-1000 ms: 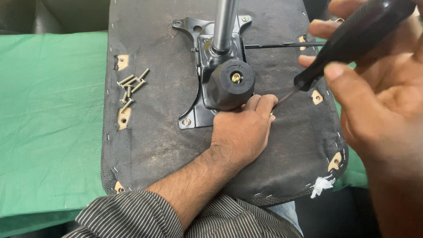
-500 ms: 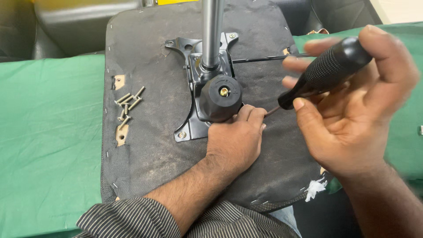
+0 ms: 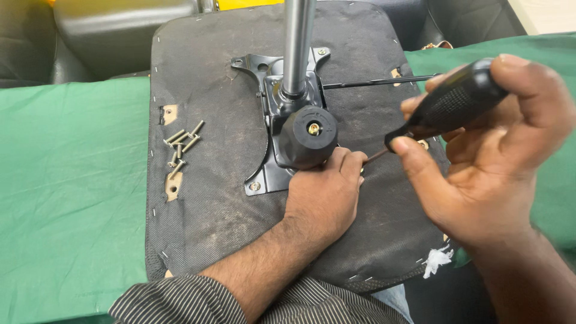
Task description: The person uses a screwdriver to fasten screws into the base of an office chair, securing the central mechanism to the seat. They work methodically around the base, tightening each screw in turn.
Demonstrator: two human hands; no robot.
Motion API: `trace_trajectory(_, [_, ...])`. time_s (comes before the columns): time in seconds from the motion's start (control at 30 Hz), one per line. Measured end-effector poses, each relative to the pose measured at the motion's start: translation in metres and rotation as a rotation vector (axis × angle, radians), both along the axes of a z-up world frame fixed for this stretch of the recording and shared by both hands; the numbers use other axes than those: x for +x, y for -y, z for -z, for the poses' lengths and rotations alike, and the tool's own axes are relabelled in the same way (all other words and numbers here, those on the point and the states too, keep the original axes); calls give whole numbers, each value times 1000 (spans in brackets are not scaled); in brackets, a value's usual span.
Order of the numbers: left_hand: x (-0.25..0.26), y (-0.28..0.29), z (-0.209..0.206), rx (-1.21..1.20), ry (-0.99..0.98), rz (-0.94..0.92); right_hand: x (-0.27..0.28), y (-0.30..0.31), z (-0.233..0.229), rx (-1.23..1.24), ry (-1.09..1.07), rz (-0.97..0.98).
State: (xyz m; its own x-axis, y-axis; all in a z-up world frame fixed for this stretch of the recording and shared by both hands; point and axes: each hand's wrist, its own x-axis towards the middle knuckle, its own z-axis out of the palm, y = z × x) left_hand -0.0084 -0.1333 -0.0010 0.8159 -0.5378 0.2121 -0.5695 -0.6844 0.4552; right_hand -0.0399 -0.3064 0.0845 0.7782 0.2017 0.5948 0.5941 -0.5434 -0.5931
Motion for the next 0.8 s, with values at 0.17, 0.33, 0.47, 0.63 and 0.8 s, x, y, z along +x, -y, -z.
trace_trajectory(0.17, [-1,-5,0,-73,7,45,-3,1,4,40,-44,14])
trace_trajectory(0.33, [-1,-11,-2,-141,-10,76,0,11,6,-13,-49,48])
trace_trajectory(0.47, [0,-9,-6,-127,-34,74,-2,15,7,1,-98,84])
trace_trajectory(0.63, [-1,-4,-10,-126,-99,29,-4,6,4,12,-119,83])
trace_trajectory(0.8, [2,12,-9,-35,-214,12,1,5,-3,-66,-59,71])
